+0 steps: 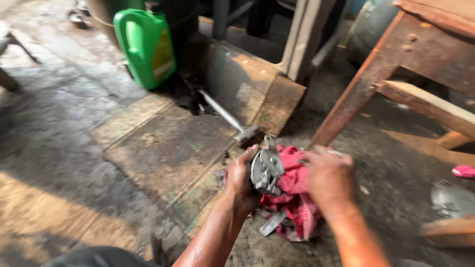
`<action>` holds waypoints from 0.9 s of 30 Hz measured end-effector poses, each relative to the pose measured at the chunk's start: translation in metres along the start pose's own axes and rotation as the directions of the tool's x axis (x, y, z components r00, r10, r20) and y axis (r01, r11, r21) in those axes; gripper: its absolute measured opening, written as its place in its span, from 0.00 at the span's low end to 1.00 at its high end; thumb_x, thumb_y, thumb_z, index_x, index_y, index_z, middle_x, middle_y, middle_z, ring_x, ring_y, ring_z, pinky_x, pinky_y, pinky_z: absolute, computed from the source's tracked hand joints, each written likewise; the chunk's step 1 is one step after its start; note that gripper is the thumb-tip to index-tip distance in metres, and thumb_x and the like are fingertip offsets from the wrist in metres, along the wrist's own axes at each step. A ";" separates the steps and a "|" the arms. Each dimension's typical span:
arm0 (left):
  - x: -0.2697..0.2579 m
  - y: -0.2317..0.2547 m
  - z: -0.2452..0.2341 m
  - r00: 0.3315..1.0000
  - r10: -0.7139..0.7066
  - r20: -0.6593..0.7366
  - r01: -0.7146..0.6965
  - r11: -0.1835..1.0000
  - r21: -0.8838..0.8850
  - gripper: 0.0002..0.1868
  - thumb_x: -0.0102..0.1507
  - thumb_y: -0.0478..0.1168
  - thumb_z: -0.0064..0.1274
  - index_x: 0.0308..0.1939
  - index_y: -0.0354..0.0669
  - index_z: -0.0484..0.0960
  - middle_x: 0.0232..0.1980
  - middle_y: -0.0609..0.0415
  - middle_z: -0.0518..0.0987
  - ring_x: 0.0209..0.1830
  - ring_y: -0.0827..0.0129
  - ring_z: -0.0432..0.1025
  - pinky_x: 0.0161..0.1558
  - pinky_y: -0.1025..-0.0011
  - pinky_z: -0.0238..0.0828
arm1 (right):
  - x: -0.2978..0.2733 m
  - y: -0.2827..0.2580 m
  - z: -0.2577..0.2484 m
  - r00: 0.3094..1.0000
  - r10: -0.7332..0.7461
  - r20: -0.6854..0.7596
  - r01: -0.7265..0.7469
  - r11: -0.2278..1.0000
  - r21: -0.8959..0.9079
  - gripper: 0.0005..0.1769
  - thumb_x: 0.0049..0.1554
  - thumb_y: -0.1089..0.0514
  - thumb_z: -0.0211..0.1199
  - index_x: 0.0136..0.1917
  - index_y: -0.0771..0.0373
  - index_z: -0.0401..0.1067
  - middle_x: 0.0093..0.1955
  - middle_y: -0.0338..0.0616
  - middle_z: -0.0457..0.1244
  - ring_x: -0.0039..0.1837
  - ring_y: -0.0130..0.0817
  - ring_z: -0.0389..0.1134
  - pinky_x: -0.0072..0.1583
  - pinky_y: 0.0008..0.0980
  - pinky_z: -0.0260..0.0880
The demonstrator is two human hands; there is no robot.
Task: The person cleans a small metal mechanical part with a red cloth, then picks up a larger engine casing and scrapes its interior surfaces with a metal tool.
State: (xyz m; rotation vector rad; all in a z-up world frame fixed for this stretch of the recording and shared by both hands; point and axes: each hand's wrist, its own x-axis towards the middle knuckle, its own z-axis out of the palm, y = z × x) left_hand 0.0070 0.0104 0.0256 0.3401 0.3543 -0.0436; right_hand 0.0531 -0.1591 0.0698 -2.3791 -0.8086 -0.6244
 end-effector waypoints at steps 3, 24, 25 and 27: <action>-0.012 0.010 0.003 0.998 0.014 0.058 -0.013 1.000 -0.024 0.14 0.72 0.46 0.41 0.45 0.41 0.78 0.41 0.51 0.83 0.39 0.64 0.78 0.46 0.65 0.80 | 0.000 0.019 0.004 0.913 0.375 0.162 -0.407 0.808 0.426 0.06 0.57 0.66 0.66 0.49 0.60 0.76 0.46 0.42 0.70 0.48 0.36 0.70 0.52 0.36 0.72; -0.044 0.030 -0.038 0.910 0.188 0.369 -0.311 0.898 0.311 0.41 0.59 0.68 0.56 0.64 0.41 0.71 0.50 0.55 0.80 0.52 0.68 0.77 0.51 0.68 0.83 | -0.023 0.000 0.060 0.651 0.369 0.663 -0.661 -0.153 0.734 0.08 0.63 0.63 0.60 0.56 0.65 0.71 0.48 0.39 0.68 0.49 0.27 0.70 0.56 0.26 0.71; -0.042 0.031 -0.041 0.922 0.156 0.355 -0.273 0.912 0.306 0.38 0.57 0.62 0.60 0.63 0.43 0.70 0.49 0.56 0.79 0.50 0.68 0.77 0.50 0.65 0.84 | -0.024 -0.003 0.062 0.667 0.374 0.644 -0.676 -0.057 0.734 0.08 0.62 0.64 0.62 0.55 0.66 0.71 0.48 0.39 0.68 0.50 0.27 0.70 0.55 0.26 0.71; -0.037 0.035 -0.043 0.937 0.093 0.336 -0.200 0.933 0.298 0.35 0.54 0.52 0.69 0.60 0.46 0.69 0.46 0.59 0.78 0.47 0.68 0.76 0.47 0.59 0.85 | -0.022 -0.018 0.065 0.735 0.485 0.473 -0.645 0.288 0.707 0.09 0.60 0.60 0.65 0.53 0.64 0.75 0.48 0.38 0.69 0.48 0.25 0.69 0.53 0.26 0.70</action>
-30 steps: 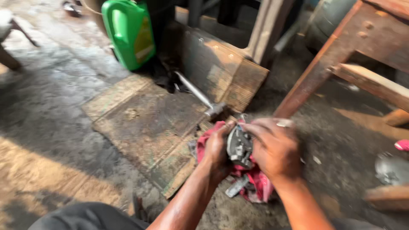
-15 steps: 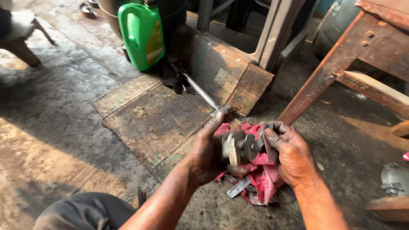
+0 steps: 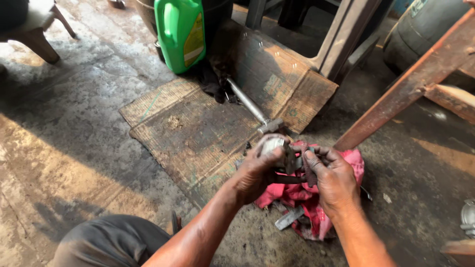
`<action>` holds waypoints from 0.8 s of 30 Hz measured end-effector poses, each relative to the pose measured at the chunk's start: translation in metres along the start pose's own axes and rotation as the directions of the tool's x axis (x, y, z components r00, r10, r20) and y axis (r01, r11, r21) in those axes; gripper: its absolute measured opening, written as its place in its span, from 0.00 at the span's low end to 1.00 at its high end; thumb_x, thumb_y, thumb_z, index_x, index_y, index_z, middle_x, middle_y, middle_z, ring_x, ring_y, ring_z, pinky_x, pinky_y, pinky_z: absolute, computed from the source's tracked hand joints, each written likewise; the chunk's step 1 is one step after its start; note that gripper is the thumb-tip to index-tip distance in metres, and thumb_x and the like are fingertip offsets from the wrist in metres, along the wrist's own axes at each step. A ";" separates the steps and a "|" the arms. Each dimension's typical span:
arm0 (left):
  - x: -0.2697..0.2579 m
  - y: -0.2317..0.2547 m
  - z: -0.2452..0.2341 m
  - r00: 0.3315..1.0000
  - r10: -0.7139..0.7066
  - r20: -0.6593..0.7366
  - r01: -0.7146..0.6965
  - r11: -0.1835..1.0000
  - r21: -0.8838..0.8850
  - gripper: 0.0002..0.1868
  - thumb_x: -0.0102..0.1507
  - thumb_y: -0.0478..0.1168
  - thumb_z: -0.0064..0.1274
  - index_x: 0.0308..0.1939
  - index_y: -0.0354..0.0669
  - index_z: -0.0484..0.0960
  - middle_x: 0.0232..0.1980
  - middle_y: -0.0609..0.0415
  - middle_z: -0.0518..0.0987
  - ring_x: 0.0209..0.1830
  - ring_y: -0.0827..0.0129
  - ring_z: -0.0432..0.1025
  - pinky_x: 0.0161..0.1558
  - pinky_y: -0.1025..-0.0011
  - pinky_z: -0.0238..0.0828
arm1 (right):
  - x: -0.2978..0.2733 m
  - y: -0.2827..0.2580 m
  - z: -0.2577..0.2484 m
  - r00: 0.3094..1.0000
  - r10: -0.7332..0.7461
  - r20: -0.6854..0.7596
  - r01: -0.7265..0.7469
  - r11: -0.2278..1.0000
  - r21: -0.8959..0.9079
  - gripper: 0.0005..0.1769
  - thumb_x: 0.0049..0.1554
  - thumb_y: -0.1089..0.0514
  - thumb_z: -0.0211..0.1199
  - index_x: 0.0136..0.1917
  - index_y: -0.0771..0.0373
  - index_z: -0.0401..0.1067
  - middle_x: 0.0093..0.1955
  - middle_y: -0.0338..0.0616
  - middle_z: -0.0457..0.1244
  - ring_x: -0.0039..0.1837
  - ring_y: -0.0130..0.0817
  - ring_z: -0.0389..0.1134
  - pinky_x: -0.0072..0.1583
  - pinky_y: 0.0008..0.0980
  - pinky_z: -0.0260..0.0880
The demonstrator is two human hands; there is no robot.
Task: The person cleans a small metal mechanical part with a red cloth, then picks up a larger engine casing and scrapes its interior surfaces with a metal tool.
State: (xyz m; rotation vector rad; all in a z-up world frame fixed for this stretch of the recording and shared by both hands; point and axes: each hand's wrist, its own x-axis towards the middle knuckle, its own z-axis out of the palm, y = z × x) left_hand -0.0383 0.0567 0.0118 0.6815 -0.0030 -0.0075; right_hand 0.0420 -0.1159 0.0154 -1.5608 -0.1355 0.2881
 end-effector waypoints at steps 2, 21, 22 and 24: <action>0.005 0.001 0.002 0.993 0.033 -0.113 -0.029 0.999 0.041 0.33 0.54 0.46 0.69 0.58 0.45 0.69 0.46 0.57 0.79 0.45 0.68 0.76 0.46 0.62 0.81 | -0.005 -0.011 0.015 0.962 -0.255 -0.099 0.201 0.904 -0.377 0.09 0.56 0.57 0.69 0.49 0.62 0.79 0.46 0.41 0.70 0.47 0.27 0.69 0.50 0.28 0.69; 0.000 -0.024 0.015 0.936 0.133 -0.325 -0.008 0.934 0.358 0.27 0.54 0.40 0.62 0.56 0.38 0.73 0.42 0.53 0.78 0.39 0.72 0.75 0.42 0.72 0.77 | -0.031 -0.026 0.037 0.909 -0.409 -0.083 0.263 0.716 -0.646 0.11 0.58 0.53 0.66 0.44 0.64 0.76 0.36 0.47 0.70 0.36 0.36 0.71 0.40 0.36 0.71; 0.003 -0.026 0.015 0.923 0.151 -0.354 -0.042 0.954 0.297 0.27 0.54 0.40 0.62 0.55 0.37 0.73 0.42 0.52 0.79 0.38 0.70 0.76 0.42 0.72 0.78 | -0.029 -0.028 0.036 0.902 -0.420 -0.099 0.262 0.716 -0.647 0.12 0.59 0.53 0.66 0.44 0.65 0.76 0.36 0.48 0.70 0.36 0.37 0.71 0.40 0.37 0.71; 0.010 -0.024 0.014 0.891 0.181 -0.417 -0.117 0.977 0.176 0.26 0.54 0.41 0.61 0.53 0.35 0.72 0.41 0.49 0.81 0.38 0.68 0.79 0.43 0.72 0.81 | -0.028 -0.033 0.036 0.827 -0.562 0.032 0.436 0.604 -0.667 0.11 0.59 0.54 0.65 0.44 0.65 0.75 0.39 0.48 0.69 0.39 0.36 0.72 0.42 0.35 0.73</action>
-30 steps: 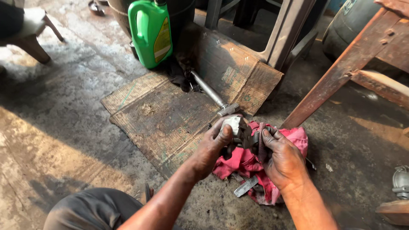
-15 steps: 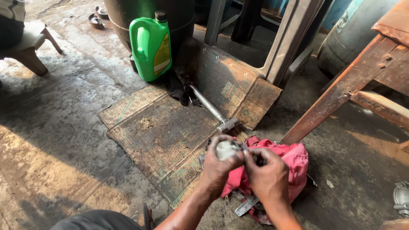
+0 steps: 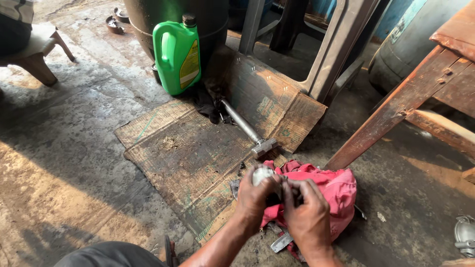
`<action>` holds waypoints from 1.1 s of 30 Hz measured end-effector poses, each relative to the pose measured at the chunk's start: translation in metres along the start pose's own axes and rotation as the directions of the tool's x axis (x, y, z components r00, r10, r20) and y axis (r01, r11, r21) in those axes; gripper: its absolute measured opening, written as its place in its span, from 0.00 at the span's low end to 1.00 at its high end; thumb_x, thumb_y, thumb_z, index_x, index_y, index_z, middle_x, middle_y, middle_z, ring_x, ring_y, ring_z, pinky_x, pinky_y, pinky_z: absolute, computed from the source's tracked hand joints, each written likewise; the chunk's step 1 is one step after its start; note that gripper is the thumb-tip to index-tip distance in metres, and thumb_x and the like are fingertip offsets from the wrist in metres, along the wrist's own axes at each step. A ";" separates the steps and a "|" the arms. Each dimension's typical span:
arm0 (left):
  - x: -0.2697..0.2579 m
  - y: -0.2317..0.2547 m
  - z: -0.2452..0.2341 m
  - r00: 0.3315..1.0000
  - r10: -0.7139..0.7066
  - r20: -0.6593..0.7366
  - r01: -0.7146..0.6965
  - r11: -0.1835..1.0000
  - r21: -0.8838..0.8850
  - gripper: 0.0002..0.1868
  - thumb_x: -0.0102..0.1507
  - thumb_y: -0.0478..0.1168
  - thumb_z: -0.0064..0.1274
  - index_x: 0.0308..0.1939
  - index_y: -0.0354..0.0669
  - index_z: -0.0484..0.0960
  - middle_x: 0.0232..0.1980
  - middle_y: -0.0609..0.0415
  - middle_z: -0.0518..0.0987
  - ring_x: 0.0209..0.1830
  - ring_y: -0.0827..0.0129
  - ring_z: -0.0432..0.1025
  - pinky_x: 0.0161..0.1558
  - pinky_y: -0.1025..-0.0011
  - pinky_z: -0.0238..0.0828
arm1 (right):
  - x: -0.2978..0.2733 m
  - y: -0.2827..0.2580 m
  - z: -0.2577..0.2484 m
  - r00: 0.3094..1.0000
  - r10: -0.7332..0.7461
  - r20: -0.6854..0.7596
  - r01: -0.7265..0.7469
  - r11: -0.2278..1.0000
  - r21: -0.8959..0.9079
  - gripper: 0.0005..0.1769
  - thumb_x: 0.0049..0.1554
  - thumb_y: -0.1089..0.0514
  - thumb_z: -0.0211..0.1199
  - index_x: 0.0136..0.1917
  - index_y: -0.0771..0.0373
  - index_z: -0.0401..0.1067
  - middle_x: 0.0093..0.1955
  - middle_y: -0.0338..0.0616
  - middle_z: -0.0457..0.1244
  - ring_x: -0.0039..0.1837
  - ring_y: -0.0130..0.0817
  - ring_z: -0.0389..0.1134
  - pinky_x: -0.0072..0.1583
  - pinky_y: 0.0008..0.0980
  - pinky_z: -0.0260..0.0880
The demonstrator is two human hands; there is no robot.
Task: The person cleans a small metal mechanical part with a red cloth, then picks up a larger engine casing and scrapes its interior surfaces with a metal tool.
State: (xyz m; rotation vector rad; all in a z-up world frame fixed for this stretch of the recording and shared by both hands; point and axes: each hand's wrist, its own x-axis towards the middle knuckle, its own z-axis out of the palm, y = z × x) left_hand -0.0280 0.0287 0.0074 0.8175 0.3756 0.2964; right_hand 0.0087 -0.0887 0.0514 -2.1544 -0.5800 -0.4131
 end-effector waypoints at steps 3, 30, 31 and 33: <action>-0.003 0.000 0.002 0.989 -0.132 0.071 0.116 0.973 0.198 0.28 0.51 0.40 0.60 0.55 0.43 0.73 0.40 0.52 0.80 0.35 0.69 0.76 0.38 0.70 0.78 | 0.001 -0.006 -0.002 0.996 0.082 0.022 -0.082 0.997 -0.004 0.11 0.59 0.54 0.64 0.46 0.65 0.74 0.41 0.49 0.69 0.40 0.39 0.74 0.42 0.36 0.74; -0.001 0.003 -0.012 0.936 0.073 0.346 -0.024 0.989 -0.143 0.31 0.57 0.46 0.65 0.60 0.44 0.69 0.47 0.56 0.77 0.43 0.69 0.73 0.47 0.66 0.76 | -0.005 -0.033 -0.021 0.988 -0.142 -0.060 0.131 0.979 -0.156 0.06 0.57 0.60 0.69 0.45 0.65 0.77 0.41 0.50 0.68 0.43 0.45 0.72 0.45 0.38 0.70; -0.002 0.002 -0.015 0.937 0.085 0.340 -0.023 0.983 -0.183 0.29 0.58 0.44 0.65 0.59 0.42 0.70 0.46 0.55 0.77 0.43 0.68 0.73 0.46 0.67 0.76 | -0.004 -0.038 -0.020 0.993 -0.106 -0.058 0.095 0.982 -0.165 0.06 0.57 0.60 0.69 0.45 0.65 0.78 0.42 0.50 0.69 0.42 0.45 0.72 0.44 0.39 0.70; 0.007 0.009 -0.015 0.932 0.118 0.342 -0.027 0.965 -0.260 0.27 0.58 0.40 0.64 0.57 0.40 0.70 0.45 0.52 0.78 0.41 0.68 0.74 0.44 0.70 0.76 | 0.002 -0.046 -0.022 0.974 -0.207 -0.090 0.197 0.974 -0.108 0.07 0.57 0.58 0.67 0.45 0.65 0.76 0.43 0.49 0.69 0.46 0.44 0.73 0.48 0.38 0.72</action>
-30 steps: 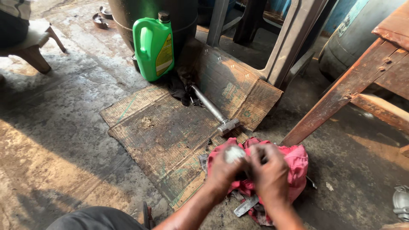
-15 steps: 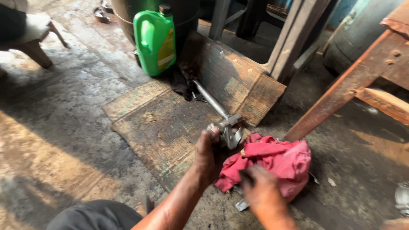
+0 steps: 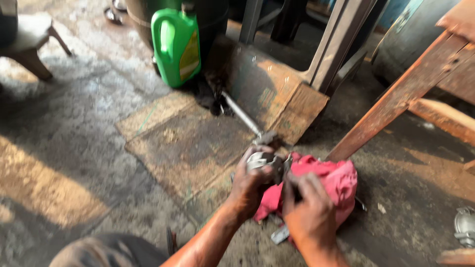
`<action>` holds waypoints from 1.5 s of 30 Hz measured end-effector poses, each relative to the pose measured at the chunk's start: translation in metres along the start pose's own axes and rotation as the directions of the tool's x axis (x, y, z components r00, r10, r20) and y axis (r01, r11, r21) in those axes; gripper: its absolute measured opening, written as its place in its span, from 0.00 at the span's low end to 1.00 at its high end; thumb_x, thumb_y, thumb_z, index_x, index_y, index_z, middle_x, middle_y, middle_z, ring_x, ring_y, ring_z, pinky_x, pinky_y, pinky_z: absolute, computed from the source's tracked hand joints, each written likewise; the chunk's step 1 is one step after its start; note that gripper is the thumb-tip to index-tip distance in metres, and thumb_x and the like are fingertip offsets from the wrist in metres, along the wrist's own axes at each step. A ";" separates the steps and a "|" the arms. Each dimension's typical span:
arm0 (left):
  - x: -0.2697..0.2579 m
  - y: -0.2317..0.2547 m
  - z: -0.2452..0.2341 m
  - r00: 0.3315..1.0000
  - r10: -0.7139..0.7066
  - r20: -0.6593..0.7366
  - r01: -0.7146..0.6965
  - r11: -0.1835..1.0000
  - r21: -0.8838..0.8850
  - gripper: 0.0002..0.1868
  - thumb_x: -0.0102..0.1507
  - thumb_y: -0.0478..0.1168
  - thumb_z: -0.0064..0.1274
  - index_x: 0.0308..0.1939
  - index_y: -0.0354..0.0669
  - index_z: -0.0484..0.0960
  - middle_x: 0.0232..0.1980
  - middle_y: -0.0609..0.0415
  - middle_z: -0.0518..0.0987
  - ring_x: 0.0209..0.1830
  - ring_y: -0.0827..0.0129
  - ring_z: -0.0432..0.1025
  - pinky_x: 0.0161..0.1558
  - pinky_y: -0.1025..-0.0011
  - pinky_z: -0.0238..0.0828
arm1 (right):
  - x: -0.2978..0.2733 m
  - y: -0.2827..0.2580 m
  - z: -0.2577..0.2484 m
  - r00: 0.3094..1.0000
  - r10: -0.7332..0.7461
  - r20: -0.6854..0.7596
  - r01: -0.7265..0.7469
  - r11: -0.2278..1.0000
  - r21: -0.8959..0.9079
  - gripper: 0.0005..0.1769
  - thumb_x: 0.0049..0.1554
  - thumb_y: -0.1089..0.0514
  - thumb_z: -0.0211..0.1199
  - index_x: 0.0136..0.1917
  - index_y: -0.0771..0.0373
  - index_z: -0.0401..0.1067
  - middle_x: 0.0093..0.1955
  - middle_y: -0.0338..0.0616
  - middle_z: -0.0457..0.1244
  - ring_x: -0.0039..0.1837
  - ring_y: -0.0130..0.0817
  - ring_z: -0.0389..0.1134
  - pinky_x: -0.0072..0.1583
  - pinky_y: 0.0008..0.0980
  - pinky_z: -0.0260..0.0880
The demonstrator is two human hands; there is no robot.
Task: The person cleans a small metal mechanical part with a red cloth, then picks up a larger engine casing and scrapes its interior surfaces with a metal tool.
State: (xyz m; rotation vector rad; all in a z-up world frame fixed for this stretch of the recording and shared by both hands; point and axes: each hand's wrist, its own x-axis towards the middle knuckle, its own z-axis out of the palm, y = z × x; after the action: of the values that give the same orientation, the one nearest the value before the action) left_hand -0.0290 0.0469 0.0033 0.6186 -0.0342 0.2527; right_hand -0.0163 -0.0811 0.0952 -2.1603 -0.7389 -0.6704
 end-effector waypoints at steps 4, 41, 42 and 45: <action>-0.012 -0.012 0.002 0.998 -0.060 0.013 0.052 0.945 0.323 0.25 0.56 0.35 0.61 0.57 0.39 0.73 0.45 0.54 0.77 0.41 0.70 0.72 0.43 0.71 0.74 | -0.001 0.014 -0.003 0.976 0.208 0.067 -0.202 0.976 -0.086 0.07 0.59 0.58 0.67 0.45 0.65 0.78 0.43 0.49 0.70 0.42 0.43 0.73 0.45 0.39 0.71; -0.009 0.012 0.002 0.982 -0.081 0.169 0.087 0.996 -0.028 0.35 0.55 0.53 0.67 0.60 0.42 0.71 0.54 0.49 0.78 0.54 0.62 0.75 0.60 0.60 0.74 | -0.018 0.008 0.002 0.998 -0.035 -0.049 0.033 0.999 -0.030 0.05 0.59 0.60 0.68 0.44 0.65 0.76 0.41 0.48 0.67 0.43 0.47 0.70 0.46 0.40 0.69; -0.002 0.020 0.001 0.987 -0.073 0.146 0.080 0.996 -0.040 0.35 0.54 0.53 0.67 0.59 0.42 0.71 0.53 0.49 0.79 0.54 0.61 0.75 0.59 0.59 0.75 | -0.013 0.001 0.004 0.996 -0.061 -0.063 0.062 0.998 0.007 0.06 0.57 0.60 0.67 0.45 0.65 0.76 0.42 0.48 0.67 0.43 0.46 0.71 0.45 0.40 0.70; -0.010 0.009 -0.003 0.961 -0.087 0.263 0.126 0.983 -0.134 0.39 0.54 0.60 0.67 0.60 0.42 0.71 0.54 0.48 0.78 0.56 0.60 0.76 0.62 0.57 0.76 | -0.018 0.002 -0.004 0.999 -0.008 -0.032 0.009 1.000 0.021 0.06 0.59 0.60 0.67 0.47 0.65 0.77 0.43 0.48 0.68 0.43 0.43 0.72 0.45 0.38 0.71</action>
State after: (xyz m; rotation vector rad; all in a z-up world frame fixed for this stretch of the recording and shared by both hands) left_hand -0.0410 0.0536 0.0046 0.4980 -0.2667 0.0629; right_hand -0.0286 -0.0903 0.0845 -2.1233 -0.7357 -0.6974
